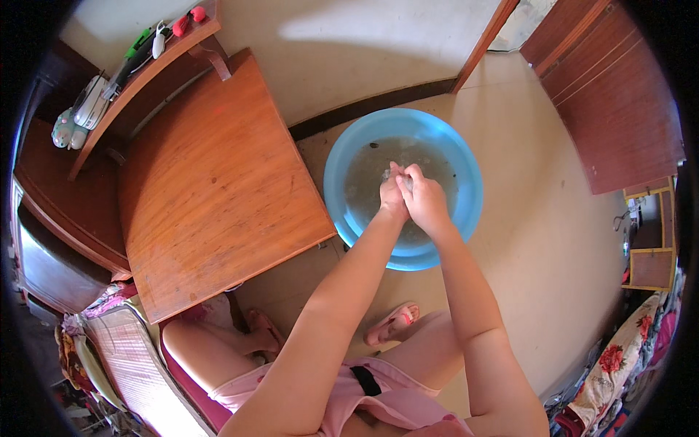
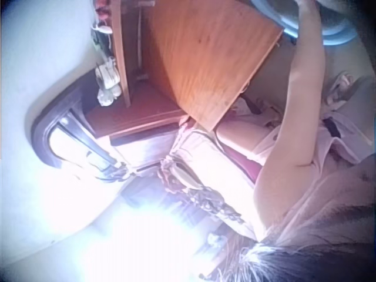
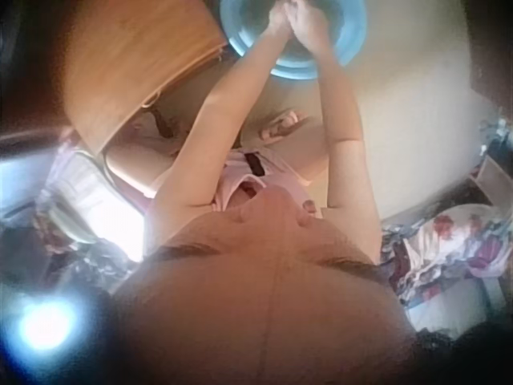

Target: The person sits on the floor and wipes a wooden cabinet surface with a cloth. They repeatedly dip the cloth into a blue basin of water, wring it out, and wipe the cabinet top and side. The person also wipes their hands in the basin during the process.

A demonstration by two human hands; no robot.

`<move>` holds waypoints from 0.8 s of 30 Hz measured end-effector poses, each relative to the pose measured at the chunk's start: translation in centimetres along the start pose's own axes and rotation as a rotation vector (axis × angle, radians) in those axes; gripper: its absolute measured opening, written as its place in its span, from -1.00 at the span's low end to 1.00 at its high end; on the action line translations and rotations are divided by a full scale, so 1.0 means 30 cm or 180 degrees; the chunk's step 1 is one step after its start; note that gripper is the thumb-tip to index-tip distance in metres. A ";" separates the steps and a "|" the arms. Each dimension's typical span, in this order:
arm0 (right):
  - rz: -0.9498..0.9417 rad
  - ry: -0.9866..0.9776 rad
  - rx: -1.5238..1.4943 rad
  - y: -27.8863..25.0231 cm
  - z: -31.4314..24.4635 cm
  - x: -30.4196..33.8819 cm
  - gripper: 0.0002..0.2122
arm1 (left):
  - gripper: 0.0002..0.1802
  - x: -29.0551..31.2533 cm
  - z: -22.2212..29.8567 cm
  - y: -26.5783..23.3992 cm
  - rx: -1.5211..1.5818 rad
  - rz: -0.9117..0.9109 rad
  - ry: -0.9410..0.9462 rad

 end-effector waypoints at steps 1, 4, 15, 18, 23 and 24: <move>0.0032 0.0062 0.0051 0.003 -0.002 -0.006 -0.76 | -0.60 -0.002 0.002 0.003 -0.0106 0.0327 0.0036; -0.0033 0.0363 0.0059 0.003 0.024 -0.024 -0.76 | -0.56 0.019 0.004 0.031 -0.0932 0.0825 -0.0014; -0.0562 0.1294 -0.2816 0.044 0.203 -0.069 -0.68 | -0.29 0.083 0.167 0.051 -0.1741 0.1001 -0.0457; -0.0388 0.1481 -0.2828 0.099 0.275 -0.072 -0.68 | -0.35 0.126 0.173 0.083 -0.2006 0.1224 -0.0495; -0.0339 0.1052 0.0354 0.141 0.330 -0.047 -0.66 | -0.44 0.157 0.179 0.036 -0.2449 0.1158 -0.0369; -0.0650 0.1137 0.0672 0.140 0.315 -0.038 -0.65 | -0.45 0.163 0.181 0.024 -0.2589 0.1138 -0.0319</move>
Point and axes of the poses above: each hand's wrist, its own x-axis away from the middle knuckle, its own y-axis out of the palm, z = x × y, the point moved 2 cm from there along -x, towards the middle knuckle, and after that the axes turned 10 degrees about -z, right-handed, at the moved point
